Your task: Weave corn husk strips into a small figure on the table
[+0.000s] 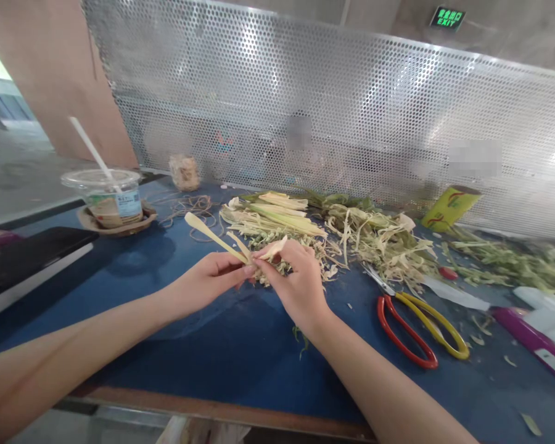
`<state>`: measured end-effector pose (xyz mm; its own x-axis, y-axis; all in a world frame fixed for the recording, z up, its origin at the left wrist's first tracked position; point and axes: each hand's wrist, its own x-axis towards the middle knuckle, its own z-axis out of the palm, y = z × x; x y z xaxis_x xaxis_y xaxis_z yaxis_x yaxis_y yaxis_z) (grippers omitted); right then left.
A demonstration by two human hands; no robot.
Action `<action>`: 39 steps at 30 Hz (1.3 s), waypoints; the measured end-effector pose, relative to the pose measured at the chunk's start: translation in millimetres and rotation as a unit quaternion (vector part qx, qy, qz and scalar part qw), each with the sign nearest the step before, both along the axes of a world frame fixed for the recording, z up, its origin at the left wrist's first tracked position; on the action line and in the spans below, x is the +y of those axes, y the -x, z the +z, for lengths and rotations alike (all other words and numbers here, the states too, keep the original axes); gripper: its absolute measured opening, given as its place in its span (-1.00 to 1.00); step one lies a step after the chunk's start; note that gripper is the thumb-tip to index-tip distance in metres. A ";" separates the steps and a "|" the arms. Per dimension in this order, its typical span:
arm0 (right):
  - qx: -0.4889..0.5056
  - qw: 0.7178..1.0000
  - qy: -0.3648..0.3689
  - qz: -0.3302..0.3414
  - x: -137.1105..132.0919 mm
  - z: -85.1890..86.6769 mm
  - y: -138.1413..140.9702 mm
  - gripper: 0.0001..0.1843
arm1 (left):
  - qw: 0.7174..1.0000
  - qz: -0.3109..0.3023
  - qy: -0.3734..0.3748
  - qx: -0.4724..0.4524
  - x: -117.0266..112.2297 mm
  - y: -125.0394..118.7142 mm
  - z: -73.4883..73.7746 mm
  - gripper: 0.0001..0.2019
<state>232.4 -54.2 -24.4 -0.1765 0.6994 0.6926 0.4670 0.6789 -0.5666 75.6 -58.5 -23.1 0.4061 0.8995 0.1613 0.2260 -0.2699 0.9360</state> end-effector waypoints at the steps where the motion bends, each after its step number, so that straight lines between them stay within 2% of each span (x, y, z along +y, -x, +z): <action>1: -0.013 1.000 -0.015 -0.002 -0.8 0.0 -0.3 -0.94 | 1.000 0.001 0.005 -0.004 -0.3 0.1 0.6 -0.80; 7: -0.057 0.994 -0.088 0.014 -3.5 1.7 -2.8 -0.82 | 0.996 0.027 0.024 -0.079 -1.1 -1.2 1.4 -0.82; 12: -0.064 0.985 -0.128 0.095 -2.2 3.3 -4.3 -0.76 | 0.996 0.020 0.024 -0.085 1.3 -0.4 -0.6 -0.84; 16: -0.042 0.982 -0.116 0.141 -1.7 3.2 -4.4 -0.69 | 0.993 0.046 0.046 -0.094 1.5 -1.1 1.8 -0.89; 18: -0.029 0.983 -0.104 0.151 -1.7 2.8 -4.2 -0.68 | 0.988 0.072 0.068 -0.120 1.6 -1.2 2.7 -0.84; 20: -0.028 0.983 -0.094 0.154 -1.8 2.5 -3.9 -0.68 | 0.982 0.100 0.080 -0.139 2.2 -0.6 2.2 -0.74; 22: -0.032 0.985 -0.087 0.148 -2.0 2.6 -3.8 -0.68 | 0.980 0.112 0.071 -0.147 3.5 0.5 0.3 -0.72; 28: -0.043 0.985 -0.096 0.135 -1.3 4.4 -5.6 -0.72 | 0.986 0.065 0.049 -0.147 7.0 2.4 -4.2 -0.76; 34: -0.149 0.964 -0.145 0.165 1.2 3.5 -11.0 -0.71 | 0.978 0.066 0.064 -0.188 6.6 2.5 -1.6 -0.82; 39: -0.136 0.975 -0.140 0.102 0.8 3.3 -10.3 -0.74 | 0.982 0.050 0.061 -0.172 5.1 2.2 -1.4 -0.85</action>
<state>242.6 -53.4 -21.0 -0.4962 0.4216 0.7589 0.4143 0.8832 -0.2198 73.4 -53.4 -24.5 0.2546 0.9535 0.1615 -0.0896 -0.1430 0.9857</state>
